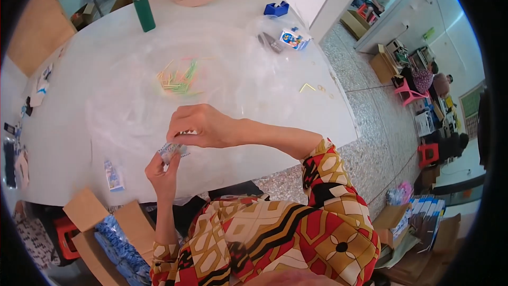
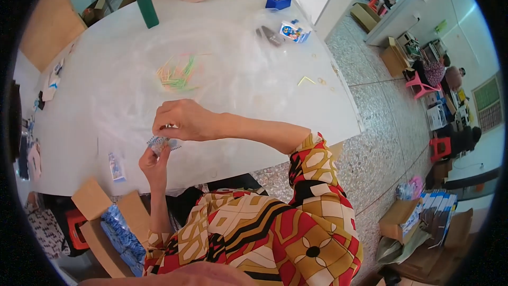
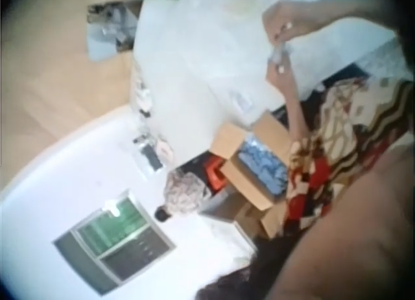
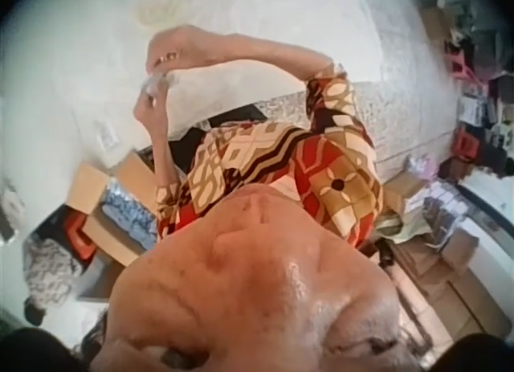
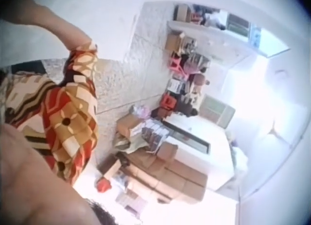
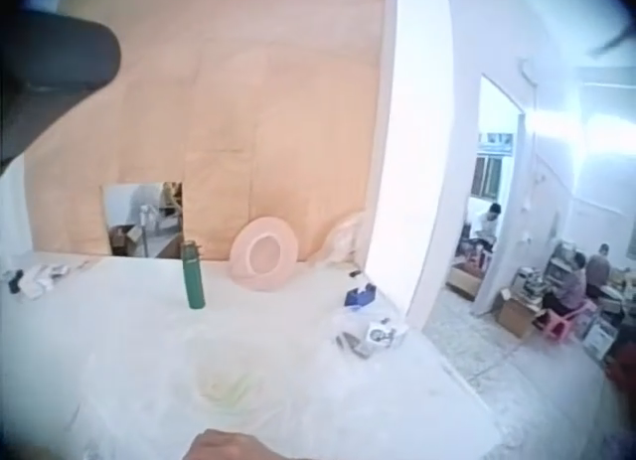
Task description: Packing small plastic sticks into individual patterned plastic bags and placing them in a cardboard box.
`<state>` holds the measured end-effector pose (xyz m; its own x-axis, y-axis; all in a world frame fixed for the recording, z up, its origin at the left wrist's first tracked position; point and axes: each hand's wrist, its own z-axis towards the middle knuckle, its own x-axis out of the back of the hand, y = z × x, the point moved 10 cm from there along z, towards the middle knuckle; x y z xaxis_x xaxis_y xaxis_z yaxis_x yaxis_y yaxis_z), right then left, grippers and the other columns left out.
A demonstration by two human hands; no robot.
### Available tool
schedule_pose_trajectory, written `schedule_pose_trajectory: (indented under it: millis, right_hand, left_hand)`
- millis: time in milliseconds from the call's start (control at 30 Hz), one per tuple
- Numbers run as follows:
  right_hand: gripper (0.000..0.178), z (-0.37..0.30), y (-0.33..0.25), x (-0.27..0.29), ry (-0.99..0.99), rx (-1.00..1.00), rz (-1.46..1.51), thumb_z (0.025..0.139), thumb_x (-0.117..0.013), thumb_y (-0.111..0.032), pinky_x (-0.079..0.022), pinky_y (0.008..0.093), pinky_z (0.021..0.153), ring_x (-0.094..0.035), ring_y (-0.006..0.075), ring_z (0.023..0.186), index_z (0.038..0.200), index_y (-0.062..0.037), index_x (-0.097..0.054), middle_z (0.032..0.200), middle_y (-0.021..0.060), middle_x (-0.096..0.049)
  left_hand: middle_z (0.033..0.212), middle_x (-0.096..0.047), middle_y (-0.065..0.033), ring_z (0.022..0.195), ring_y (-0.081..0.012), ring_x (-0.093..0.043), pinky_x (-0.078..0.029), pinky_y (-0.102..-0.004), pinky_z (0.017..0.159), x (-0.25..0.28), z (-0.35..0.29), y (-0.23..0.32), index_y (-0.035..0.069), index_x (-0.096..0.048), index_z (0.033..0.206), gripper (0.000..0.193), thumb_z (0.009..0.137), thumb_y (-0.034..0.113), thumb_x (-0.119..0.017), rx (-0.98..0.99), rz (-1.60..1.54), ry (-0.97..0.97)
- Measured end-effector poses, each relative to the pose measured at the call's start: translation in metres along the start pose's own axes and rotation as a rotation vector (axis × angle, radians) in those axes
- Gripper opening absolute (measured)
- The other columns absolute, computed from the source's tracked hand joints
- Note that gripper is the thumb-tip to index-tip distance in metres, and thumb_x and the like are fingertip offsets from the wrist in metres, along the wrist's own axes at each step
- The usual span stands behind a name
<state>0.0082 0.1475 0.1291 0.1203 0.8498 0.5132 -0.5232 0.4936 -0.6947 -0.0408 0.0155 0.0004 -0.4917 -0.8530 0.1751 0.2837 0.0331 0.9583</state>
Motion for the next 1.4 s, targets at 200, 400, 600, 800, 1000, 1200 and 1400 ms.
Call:
schedule_pose_trajectory:
  millis: [200,400,600,800,1000,1200,1400]
  right_hand:
    - [0.014,0.001,0.013,0.015,0.031,-0.186,0.229,0.081,-0.066,-0.009,-0.047,0.0265,0.062,-0.056,0.0122,0.071,0.094,-0.0038,-0.064,0.083,0.0035,-0.062]
    - [0.015,-0.009,0.029,-0.016,-0.150,-0.249,0.326,0.082,-0.066,-0.012,-0.046,0.0259,0.063,-0.056,0.0095,0.072,0.095,-0.0037,-0.062,0.084,0.0020,-0.063]
    - [0.014,-0.009,0.020,-0.005,-0.031,-0.281,0.449,0.083,-0.064,-0.015,-0.045,0.0246,0.063,-0.057,0.0093,0.071,0.088,-0.0019,-0.062,0.079,0.0028,-0.063]
    - [0.013,-0.013,0.026,-0.007,-0.092,-0.298,0.383,0.083,-0.062,-0.015,-0.045,0.0254,0.061,-0.057,0.0092,0.069,0.086,-0.0025,-0.062,0.077,0.0028,-0.063]
    - [0.009,-0.013,0.026,-0.014,-0.158,-0.253,0.198,0.082,-0.061,-0.010,-0.046,0.0264,0.061,-0.058,0.0091,0.070,0.088,-0.0033,-0.061,0.077,0.0017,-0.063]
    - [0.011,-0.014,0.039,-0.009,-0.049,-0.375,0.483,0.083,-0.062,-0.014,-0.048,0.0247,0.060,-0.057,0.0086,0.069,0.087,-0.0030,-0.062,0.076,0.0018,-0.063]
    - [0.018,-0.024,0.059,-0.020,-0.041,-0.478,0.662,0.086,-0.061,-0.019,-0.049,0.0233,0.058,-0.057,0.0077,0.072,0.087,-0.0020,-0.063,0.078,0.0026,-0.062]
  left_hand:
    - [0.095,-0.064,-0.0045,0.085,-0.0086,-0.057,-0.046,-0.0236,0.079,0.003,0.001,0.004,-0.006,-0.063,0.103,0.022,0.081,-0.006,-0.065,0.072,-0.219,0.081]
    - [0.097,-0.065,-0.0051,0.087,-0.0092,-0.058,-0.046,-0.0239,0.080,0.000,0.001,0.008,-0.006,-0.063,0.102,0.022,0.081,-0.006,-0.065,0.020,-0.213,0.016]
    - [0.093,-0.064,-0.0029,0.083,-0.0064,-0.057,-0.045,-0.0200,0.076,-0.007,-0.003,0.022,-0.005,-0.064,0.101,0.018,0.083,-0.004,-0.064,0.017,-0.187,0.034]
    - [0.086,-0.063,-0.0013,0.078,-0.0059,-0.054,-0.044,-0.0209,0.072,-0.006,-0.006,0.025,-0.004,-0.064,0.096,0.016,0.080,-0.005,-0.066,-0.003,-0.070,0.047]
    - [0.085,-0.060,0.0007,0.076,-0.0046,-0.052,-0.042,-0.0183,0.069,-0.011,-0.005,0.016,-0.004,-0.063,0.094,0.011,0.083,-0.003,-0.065,0.001,-0.057,0.003]
    - [0.088,-0.063,-0.0018,0.079,-0.0060,-0.055,-0.044,-0.0204,0.072,-0.011,-0.003,0.014,-0.004,-0.063,0.096,0.012,0.083,-0.003,-0.063,0.048,-0.178,0.040]
    - [0.093,-0.065,-0.0055,0.081,-0.0085,-0.058,-0.047,-0.0228,0.076,-0.007,-0.007,0.010,-0.005,-0.063,0.100,0.017,0.084,-0.003,-0.061,0.078,-0.289,0.078]
